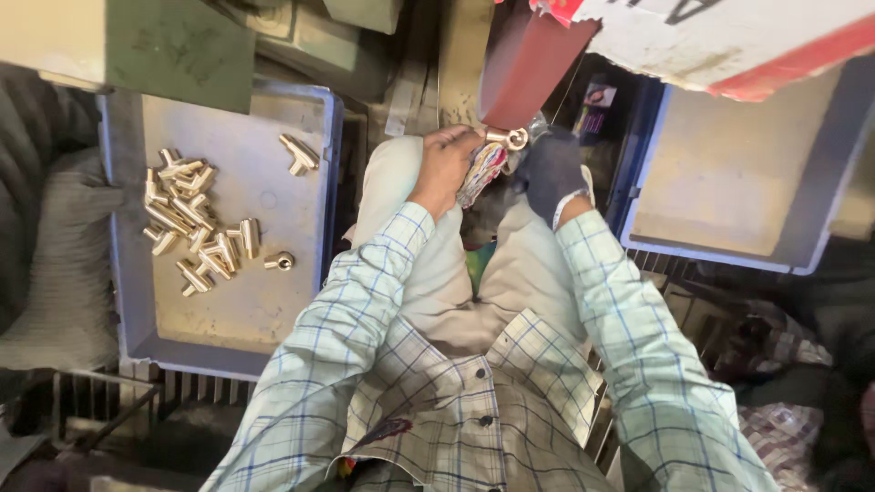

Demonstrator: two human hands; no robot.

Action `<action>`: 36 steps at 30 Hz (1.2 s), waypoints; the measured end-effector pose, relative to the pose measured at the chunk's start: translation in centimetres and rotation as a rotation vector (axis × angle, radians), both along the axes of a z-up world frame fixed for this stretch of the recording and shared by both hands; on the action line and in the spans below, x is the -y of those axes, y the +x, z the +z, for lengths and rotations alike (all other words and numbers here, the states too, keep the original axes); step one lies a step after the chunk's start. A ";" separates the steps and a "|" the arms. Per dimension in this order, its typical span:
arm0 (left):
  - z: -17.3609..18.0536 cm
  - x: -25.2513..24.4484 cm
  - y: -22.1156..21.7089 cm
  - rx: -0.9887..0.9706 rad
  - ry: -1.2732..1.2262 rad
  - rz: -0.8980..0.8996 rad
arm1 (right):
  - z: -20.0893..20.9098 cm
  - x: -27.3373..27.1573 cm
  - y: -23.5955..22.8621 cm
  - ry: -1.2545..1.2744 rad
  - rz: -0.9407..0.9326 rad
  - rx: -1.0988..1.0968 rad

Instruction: The person sits on the floor and repeatedly picks up small brass-colored metal parts from a blue tray. They press each part against a moving belt sander to smooth or polish its surface, then place the finished part into a second tray. The process is repeated for multiple parts throughout the clip.

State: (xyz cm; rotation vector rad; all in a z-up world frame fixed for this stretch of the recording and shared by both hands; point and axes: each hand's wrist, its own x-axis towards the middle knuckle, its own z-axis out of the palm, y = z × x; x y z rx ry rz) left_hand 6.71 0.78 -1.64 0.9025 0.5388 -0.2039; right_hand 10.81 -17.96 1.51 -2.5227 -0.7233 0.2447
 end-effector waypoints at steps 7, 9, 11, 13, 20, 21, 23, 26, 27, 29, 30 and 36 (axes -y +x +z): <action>2.4 -0.5 -0.6 0.265 0.355 -0.088 | 3.4 0.5 0.7 0.248 -0.339 -0.812; 5.2 -1.3 -2.3 0.440 0.510 -0.144 | 6.6 -0.1 -1.1 0.634 -0.673 -1.038; 8.8 -1.9 -4.7 0.555 0.634 -0.183 | 11.0 0.0 -4.2 0.778 -0.556 -0.933; 12.7 -2.4 -7.1 0.616 0.732 -0.200 | 15.4 0.3 -7.2 0.840 -0.343 -0.742; 20.5 -2.2 -11.6 0.868 1.009 -0.121 | 20.5 -0.1 -12.6 0.965 -0.064 -0.377; 20.9 -2.0 -11.8 0.908 1.033 -0.101 | 20.4 -0.1 -13.0 0.970 -0.085 -0.365; 21.2 -1.7 -12.5 0.962 1.071 -0.085 | 19.8 0.2 -13.6 0.813 -0.152 -0.222; 21.0 -1.5 -13.2 0.940 1.007 -0.128 | 18.8 0.2 -14.0 0.808 -0.169 -0.098; 20.7 -1.6 -13.6 0.874 0.915 -0.164 | 18.5 0.1 -14.0 0.845 -0.160 -0.072; 19.5 -1.8 -13.9 0.718 0.666 -0.159 | 18.1 -0.1 -14.3 0.817 -0.236 -0.107; 18.7 -1.7 -13.7 0.624 0.508 -0.119 | 18.0 -0.2 -14.4 0.802 -0.275 -0.124; 14.9 -2.3 -12.6 0.081 -0.400 0.129 | 16.8 0.3 -14.5 0.922 -0.319 -0.084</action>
